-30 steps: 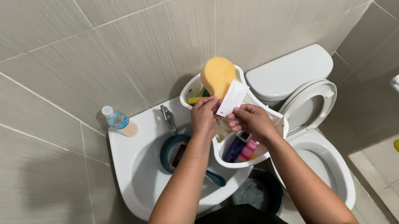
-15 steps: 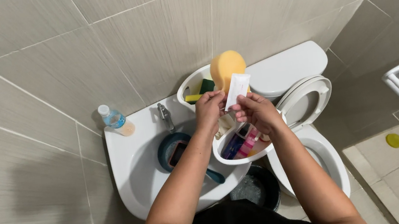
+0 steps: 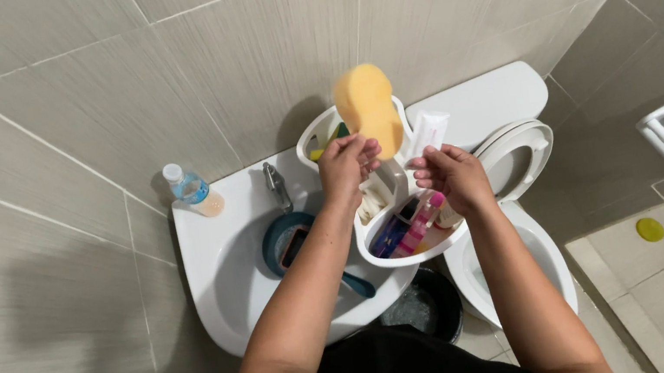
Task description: The person cleans a bathroom by first dipping a scrub brush into a bucket of water and scrubbing the tiled walls and floor. They then rinse the brush in the sink, pick up a yellow sponge, and apply a white cream from a tube onto the sponge before placing it back in a caddy.
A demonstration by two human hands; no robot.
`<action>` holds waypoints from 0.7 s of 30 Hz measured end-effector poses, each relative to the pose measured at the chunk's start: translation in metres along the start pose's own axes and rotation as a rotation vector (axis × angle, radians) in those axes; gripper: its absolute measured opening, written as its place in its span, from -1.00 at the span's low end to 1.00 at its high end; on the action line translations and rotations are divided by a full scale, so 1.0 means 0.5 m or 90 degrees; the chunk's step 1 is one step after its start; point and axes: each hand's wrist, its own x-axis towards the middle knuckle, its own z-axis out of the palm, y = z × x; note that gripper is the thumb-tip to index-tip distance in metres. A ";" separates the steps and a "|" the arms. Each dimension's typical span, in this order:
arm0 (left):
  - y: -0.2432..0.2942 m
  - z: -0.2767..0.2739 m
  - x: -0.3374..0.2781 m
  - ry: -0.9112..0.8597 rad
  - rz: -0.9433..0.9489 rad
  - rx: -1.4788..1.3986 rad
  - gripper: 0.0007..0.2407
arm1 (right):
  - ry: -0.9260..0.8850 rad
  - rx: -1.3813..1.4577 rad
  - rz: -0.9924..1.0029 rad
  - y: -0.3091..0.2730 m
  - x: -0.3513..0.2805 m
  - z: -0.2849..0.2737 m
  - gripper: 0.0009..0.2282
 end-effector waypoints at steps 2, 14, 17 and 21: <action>-0.010 -0.011 0.017 -0.005 -0.002 -0.012 -0.81 | 0.012 -0.012 -0.014 0.004 -0.002 -0.007 -0.85; -0.012 -0.018 0.031 -0.025 -0.021 -0.050 -0.83 | 0.067 -0.102 -0.063 -0.035 -0.032 0.010 -0.81; -0.015 -0.016 0.032 -0.032 -0.030 -0.049 -0.83 | 0.071 -0.126 -0.045 -0.022 -0.042 0.024 -0.82; -0.001 -0.004 0.008 -0.037 -0.039 -0.048 -0.85 | 0.062 -0.106 -0.022 -0.013 -0.044 0.034 -0.84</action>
